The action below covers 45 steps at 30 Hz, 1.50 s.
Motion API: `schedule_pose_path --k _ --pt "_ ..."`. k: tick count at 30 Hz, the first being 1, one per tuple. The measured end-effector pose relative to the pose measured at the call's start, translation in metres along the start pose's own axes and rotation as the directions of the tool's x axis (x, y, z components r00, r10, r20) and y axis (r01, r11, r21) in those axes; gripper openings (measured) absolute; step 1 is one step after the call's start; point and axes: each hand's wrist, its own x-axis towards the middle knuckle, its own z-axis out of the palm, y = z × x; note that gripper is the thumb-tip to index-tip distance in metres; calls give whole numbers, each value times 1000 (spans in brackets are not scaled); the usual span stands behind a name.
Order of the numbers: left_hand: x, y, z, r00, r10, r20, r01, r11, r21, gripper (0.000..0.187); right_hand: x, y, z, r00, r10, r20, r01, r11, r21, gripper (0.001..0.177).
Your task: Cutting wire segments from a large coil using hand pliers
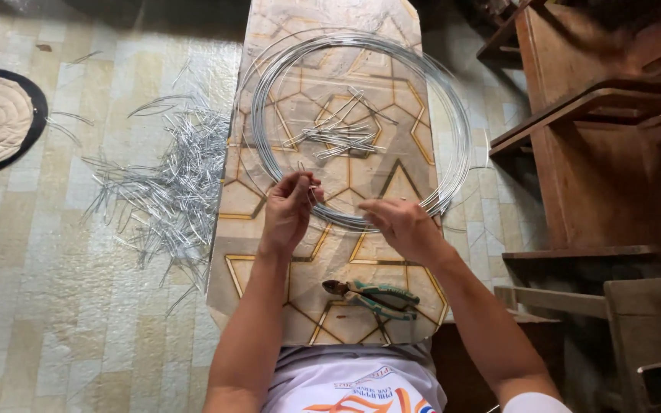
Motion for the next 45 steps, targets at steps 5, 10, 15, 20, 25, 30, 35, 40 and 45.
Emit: schedule_pose_path --k 5,10,15,20,25,30,35,40,45 --pt "-2 10 -6 993 -17 -116 18 1000 10 14 -5 25 7 980 121 -158 -126 992 -24 20" --pt "3 5 -10 990 -48 -129 50 999 13 17 -5 20 28 959 61 -277 -30 993 115 17" --pt "-1 -5 -8 994 -73 -78 69 997 -45 16 -1 -7 30 947 16 -320 20 994 108 21" --pt "4 -13 -18 997 -58 -59 55 997 -52 16 -3 -7 31 927 14 -374 46 987 152 16" --pt "5 -19 -26 997 -59 -39 55 992 -111 14 -3 -9 29 918 -13 -396 65 991 119 15" --pt "3 -17 -21 997 -75 14 77 986 -145 12 -1 -10 30 925 -33 -380 70 994 84 16" --pt "3 -13 -16 995 -93 38 97 985 -140 13 2 -13 30 923 -40 -382 76 994 79 14" --pt "-1 -8 -11 993 -117 29 120 985 -127 12 2 -12 33 929 -21 -370 56 995 85 13" --pt "1 -11 -12 993 -113 -21 110 988 -110 10 -6 3 47 911 24 -412 19 995 100 16"
